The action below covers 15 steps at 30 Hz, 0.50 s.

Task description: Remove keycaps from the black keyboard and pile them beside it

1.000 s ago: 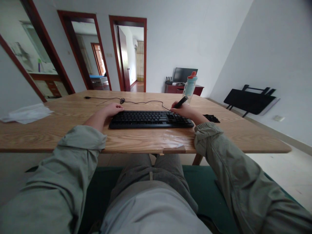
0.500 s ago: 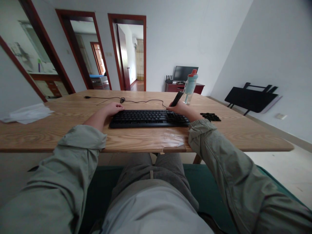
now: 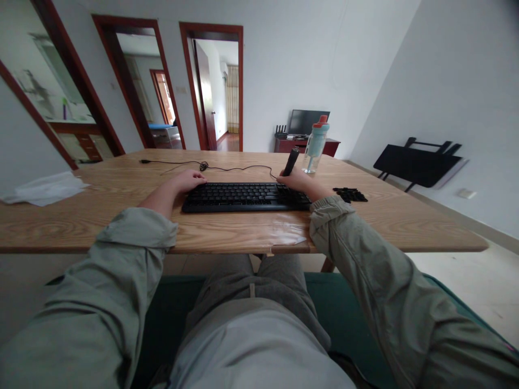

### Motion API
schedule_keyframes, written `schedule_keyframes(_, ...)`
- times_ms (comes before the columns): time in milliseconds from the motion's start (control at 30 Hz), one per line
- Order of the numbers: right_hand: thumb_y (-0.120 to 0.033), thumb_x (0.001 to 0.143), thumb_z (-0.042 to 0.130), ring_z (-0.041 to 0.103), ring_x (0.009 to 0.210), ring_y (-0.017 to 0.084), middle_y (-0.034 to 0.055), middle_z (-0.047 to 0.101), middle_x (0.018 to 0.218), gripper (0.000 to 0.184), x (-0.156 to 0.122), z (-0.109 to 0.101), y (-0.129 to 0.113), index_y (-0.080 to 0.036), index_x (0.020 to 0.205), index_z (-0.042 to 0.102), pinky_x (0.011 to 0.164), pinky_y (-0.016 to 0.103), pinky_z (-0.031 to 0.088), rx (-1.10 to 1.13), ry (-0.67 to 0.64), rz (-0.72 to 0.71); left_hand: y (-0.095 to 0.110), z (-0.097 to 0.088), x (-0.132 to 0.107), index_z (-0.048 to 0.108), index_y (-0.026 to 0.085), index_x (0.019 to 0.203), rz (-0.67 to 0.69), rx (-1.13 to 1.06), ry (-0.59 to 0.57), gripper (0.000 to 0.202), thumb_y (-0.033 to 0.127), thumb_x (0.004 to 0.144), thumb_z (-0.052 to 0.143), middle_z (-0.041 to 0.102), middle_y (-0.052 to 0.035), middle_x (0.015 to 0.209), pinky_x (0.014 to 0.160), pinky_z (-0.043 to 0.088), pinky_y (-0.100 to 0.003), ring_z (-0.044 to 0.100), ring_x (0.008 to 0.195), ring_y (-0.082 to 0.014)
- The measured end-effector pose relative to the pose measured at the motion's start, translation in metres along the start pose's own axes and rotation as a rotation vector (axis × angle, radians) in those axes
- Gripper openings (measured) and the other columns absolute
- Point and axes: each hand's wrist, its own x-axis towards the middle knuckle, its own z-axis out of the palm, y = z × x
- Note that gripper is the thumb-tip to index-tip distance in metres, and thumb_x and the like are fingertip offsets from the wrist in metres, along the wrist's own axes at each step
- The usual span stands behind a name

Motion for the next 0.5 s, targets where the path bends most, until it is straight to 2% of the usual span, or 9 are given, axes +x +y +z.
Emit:
schedule_keyframes(200,-0.019,0.086,0.062,0.058,0.077,0.016,0.0048,0.067,0.08,0.014,-0.005,-0.002,-0.003,-0.016,0.073,0.062,0.071,0.026,0.045,0.01,-0.007,-0.017,-0.002,0.0,0.0,0.08,0.019,0.094,0.023,0.029,-0.019,0.027,0.04,0.081,0.069,0.079,-0.0057,0.094,0.089,0.054,-0.033,0.07,0.094,-0.0262)
schedule_keyframes(367,-0.019,0.084,0.062,0.057,0.076,0.017,0.0049,0.065,0.08,0.01,0.001,0.0,-0.008,-0.016,0.074,0.061,0.072,0.027,0.045,-0.02,-0.015,0.018,0.005,-0.002,-0.005,0.08,0.019,0.093,-0.002,0.045,-0.017,0.028,0.042,0.081,0.069,0.079,-0.0056,0.095,0.088,0.055,-0.032,0.07,0.095,-0.0267)
schedule_keyframes(500,-0.018,0.083,0.063,0.059,0.078,0.018,0.0072,0.067,0.083,0.009,0.009,0.004,-0.013,-0.017,0.074,0.061,0.076,0.028,0.047,-0.055,-0.019,0.03,0.009,-0.004,-0.008,0.08,0.018,0.092,0.002,0.052,-0.012,0.029,0.042,0.08,0.068,0.08,-0.0073,0.096,0.09,0.056,-0.036,0.07,0.095,-0.0285)
